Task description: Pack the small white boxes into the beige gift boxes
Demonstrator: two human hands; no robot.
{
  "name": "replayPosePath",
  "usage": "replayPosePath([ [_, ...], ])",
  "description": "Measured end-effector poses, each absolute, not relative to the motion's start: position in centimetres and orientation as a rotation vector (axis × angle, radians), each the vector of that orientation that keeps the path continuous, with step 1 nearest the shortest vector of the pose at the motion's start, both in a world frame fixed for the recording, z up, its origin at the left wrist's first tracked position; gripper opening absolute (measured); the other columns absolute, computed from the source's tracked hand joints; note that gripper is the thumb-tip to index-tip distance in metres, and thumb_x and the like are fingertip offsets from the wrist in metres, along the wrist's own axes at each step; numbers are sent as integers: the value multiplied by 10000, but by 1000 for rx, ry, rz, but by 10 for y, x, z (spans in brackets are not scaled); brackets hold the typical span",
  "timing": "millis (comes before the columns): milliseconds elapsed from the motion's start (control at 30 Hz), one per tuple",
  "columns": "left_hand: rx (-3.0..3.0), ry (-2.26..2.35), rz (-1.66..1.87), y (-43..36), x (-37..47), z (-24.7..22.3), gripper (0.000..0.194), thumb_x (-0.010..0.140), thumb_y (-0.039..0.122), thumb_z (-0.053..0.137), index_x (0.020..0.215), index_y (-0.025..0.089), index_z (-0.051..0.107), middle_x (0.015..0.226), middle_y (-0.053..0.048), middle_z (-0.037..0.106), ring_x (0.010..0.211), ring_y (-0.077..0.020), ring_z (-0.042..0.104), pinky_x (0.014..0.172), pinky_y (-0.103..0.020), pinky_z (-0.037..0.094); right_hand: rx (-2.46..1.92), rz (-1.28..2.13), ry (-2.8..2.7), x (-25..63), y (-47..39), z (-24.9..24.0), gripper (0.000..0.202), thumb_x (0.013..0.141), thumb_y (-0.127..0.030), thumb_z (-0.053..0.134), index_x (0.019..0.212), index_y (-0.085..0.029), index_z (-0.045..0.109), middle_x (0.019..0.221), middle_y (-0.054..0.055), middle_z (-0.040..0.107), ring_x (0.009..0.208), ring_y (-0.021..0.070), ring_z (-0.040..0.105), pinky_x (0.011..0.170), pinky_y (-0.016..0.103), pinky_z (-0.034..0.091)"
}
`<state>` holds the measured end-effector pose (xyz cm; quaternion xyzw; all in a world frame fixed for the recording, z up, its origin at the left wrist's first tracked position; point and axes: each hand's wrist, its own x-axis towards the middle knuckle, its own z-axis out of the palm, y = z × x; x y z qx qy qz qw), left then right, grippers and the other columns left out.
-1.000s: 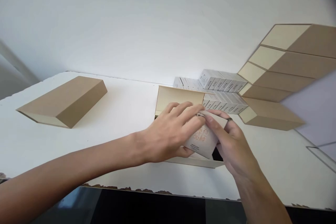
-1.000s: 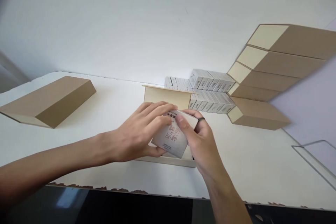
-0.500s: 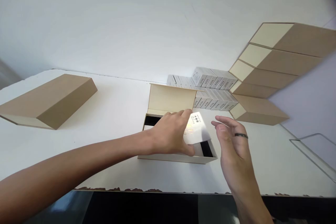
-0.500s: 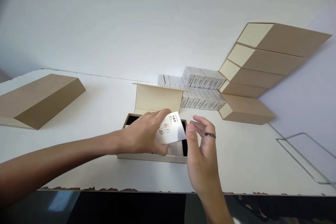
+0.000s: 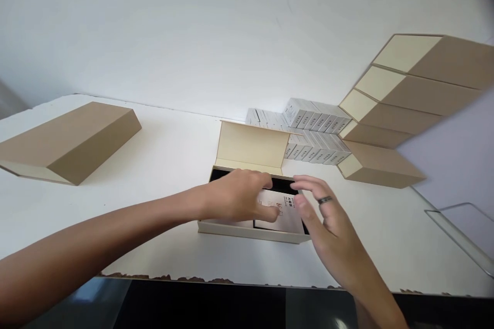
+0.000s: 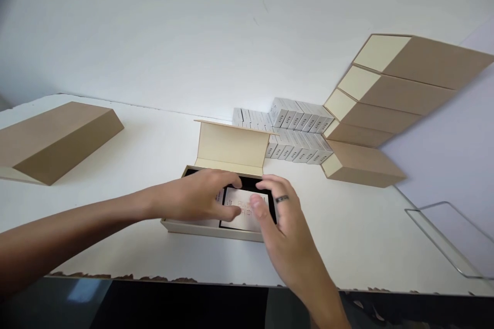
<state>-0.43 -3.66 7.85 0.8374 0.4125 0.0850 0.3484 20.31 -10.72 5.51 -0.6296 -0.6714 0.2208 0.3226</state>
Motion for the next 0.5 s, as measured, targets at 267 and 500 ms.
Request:
replayPosePath([
  [267,2422,1049,356,-60,-72,62,737,591,606,864,1143,223,559,1236,-100,619,1154,-332,574,929,-435,491,-1662,898,-2611,197,-82,76,736,819,-606,683,1486,-480,400,1607,-9,311,1489,363,235,1122,568,387],
  [500,2563,1008,261,-58,-63,33,546,714,348,807,1149,218,504,1186,-67,626,1083,-281,600,1110,-494,315,-1782,826,-2771,185,-66,88,645,773,-470,740,1382,-391,544,1373,61,557,1352,395,404,1003,527,453],
])
